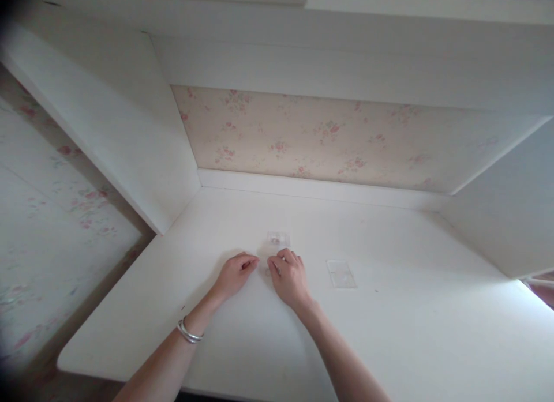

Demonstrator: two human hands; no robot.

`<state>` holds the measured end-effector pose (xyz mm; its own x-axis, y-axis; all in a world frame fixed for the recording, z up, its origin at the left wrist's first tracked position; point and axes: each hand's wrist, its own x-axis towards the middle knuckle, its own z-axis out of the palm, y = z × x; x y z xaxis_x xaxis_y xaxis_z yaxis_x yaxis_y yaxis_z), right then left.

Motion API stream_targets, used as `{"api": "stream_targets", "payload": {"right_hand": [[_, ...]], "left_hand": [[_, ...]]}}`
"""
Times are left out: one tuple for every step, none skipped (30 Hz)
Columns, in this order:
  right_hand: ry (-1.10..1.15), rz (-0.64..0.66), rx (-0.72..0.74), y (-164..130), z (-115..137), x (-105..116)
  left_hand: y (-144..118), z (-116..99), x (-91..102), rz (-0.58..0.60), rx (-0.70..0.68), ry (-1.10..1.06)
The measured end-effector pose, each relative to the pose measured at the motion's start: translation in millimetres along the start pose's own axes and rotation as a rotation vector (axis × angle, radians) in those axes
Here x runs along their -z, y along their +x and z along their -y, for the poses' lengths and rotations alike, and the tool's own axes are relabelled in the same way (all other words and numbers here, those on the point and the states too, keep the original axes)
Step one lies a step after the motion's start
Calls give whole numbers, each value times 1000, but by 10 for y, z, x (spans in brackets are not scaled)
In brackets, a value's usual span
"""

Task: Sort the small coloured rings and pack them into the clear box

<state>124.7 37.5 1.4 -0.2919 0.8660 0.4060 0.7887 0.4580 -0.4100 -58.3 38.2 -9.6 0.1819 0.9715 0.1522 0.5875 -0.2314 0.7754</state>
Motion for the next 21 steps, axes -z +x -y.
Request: {"api": "stream_targets", "payload": {"right_hand": [[7,-27,-18,52,-38,-4],[7,-50,-35,108,-81,-12],[2,-66,-53,168,-127,-21],[-7,-77,-69,228,-173,-32],[-20,-81,-80,287,-217,-45],[-34,-81,-87,344,-258,-58],[-49,-82,-90,396,-294,-72],[-65,-83,-89,443,-326,-87],[-78,-85,-87,484,-353,-103],[-89,-87,-83,519,-375,-119],[-94,-84,-79,547,-393,-134],[-94,-80,-76,567,-407,-148],[-86,-76,-73,578,-417,-158],[-73,-76,-75,581,-426,-163],[-53,-83,-80,574,-432,-162],[-27,-101,-91,559,-437,-154],[3,-127,-107,535,-442,-140],[37,-156,-130,503,-448,-119],[72,-184,-157,465,-457,-94],[105,-210,-186,420,-468,-67],[136,-232,-218,370,-482,-39]], "left_hand": [[0,4,0,3,-3,8],[0,8,-1,2,-6,15],[0,11,-3,-1,-9,19],[1,14,-6,-5,-10,21],[1,17,-9,-9,-11,22],[1,18,-12,-10,-10,23],[0,19,-14,-9,-9,24],[0,19,-15,-5,-8,25],[0,19,-16,1,-6,27],[0,20,-16,4,-4,29],[0,21,-17,7,-3,30],[0,22,-17,6,-3,31],[0,25,-17,5,-3,30],[1,28,-18,4,-6,29],[2,30,-18,5,-10,28],[3,33,-19,7,-13,27],[4,34,-19,8,-16,26],[5,33,-20,8,-18,27],[5,31,-20,9,-21,31],[5,28,-21,10,-22,38],[3,22,-21,10,-23,48]]}}
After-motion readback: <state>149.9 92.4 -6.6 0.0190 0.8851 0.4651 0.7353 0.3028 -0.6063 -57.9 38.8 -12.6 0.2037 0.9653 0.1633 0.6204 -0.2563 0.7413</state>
